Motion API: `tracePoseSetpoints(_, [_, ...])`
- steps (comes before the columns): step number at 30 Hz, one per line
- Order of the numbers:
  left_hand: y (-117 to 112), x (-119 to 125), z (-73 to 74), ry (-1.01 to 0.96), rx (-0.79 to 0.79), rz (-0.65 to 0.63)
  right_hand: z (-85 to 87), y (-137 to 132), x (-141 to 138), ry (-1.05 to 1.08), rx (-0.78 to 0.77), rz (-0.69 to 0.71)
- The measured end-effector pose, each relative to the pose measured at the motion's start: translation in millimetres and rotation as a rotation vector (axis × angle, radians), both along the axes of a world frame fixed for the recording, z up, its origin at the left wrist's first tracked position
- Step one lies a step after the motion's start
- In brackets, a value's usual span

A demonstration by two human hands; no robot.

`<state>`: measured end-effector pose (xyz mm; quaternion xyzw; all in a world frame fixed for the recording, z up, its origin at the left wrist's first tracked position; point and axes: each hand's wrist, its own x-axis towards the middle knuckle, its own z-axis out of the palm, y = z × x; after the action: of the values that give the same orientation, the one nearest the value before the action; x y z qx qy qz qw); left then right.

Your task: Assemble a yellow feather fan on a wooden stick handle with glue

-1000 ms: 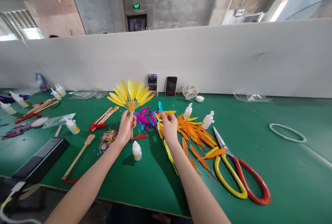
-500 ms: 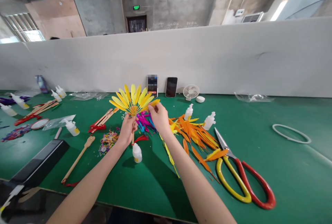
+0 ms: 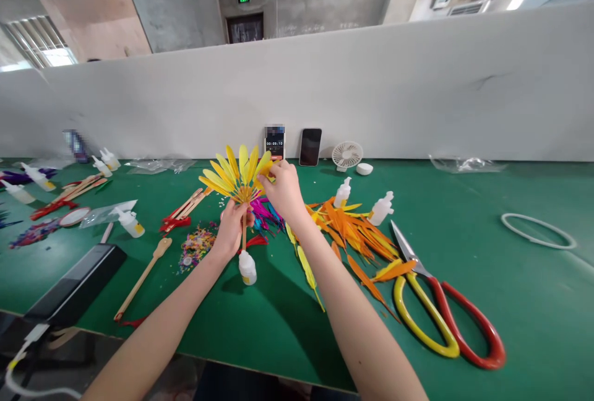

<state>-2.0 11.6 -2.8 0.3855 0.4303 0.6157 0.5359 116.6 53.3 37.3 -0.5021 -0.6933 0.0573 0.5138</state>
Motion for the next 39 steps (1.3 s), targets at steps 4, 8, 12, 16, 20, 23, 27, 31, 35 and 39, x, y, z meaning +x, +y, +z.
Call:
tracePoseSetpoints(4, [-2, 2, 3.4, 0.003, -0.023, 0.022, -0.6, -2, -2, -0.017, -0.016, -0.004])
tracePoseSetpoints(8, [-3, 4, 4.8, -0.001, -0.019, 0.028, 2.0, -4, -1, -0.01, -0.033, 0.002])
tracePoseSetpoints(12, [-3, 5, 5.0, 0.017, -0.001, 0.021, 1.9, -4, 1, -0.033, -0.037, -0.021])
tracePoseSetpoints(16, [-3, 5, 3.0, 0.007, 0.017, 0.02, -0.1, -5, 0, -0.045, -0.001, -0.056])
tracePoseSetpoints(20, [-3, 5, -0.7, 0.02, 0.043, 0.002, -1.6, -8, -2, -0.047, 0.042, -0.135])
tracePoseSetpoints(23, [-3, 6, -2.8, 0.034, 0.05, -0.002, -2.4, -10, -4, -0.033, 0.067, -0.206])
tracePoseSetpoints(27, [-1, 6, -4.6, 0.027, 0.068, 0.006, -4.1, -12, -4, -0.024, 0.13, -0.228])
tracePoseSetpoints(31, [0, 5, -6.7, 0.011, 0.081, 0.005, -5.3, -11, -3, -0.034, 0.17, -0.218])
tracePoseSetpoints(35, [0, 5, -7.7, 0.028, 0.074, 0.004, -5.4, -9, 0, -0.023, 0.181, -0.213])
tracePoseSetpoints(39, [-1, 5, -5.9, 0.021, 0.068, -0.009, -4.6, -4, 7, 0.014, 0.116, -0.14])
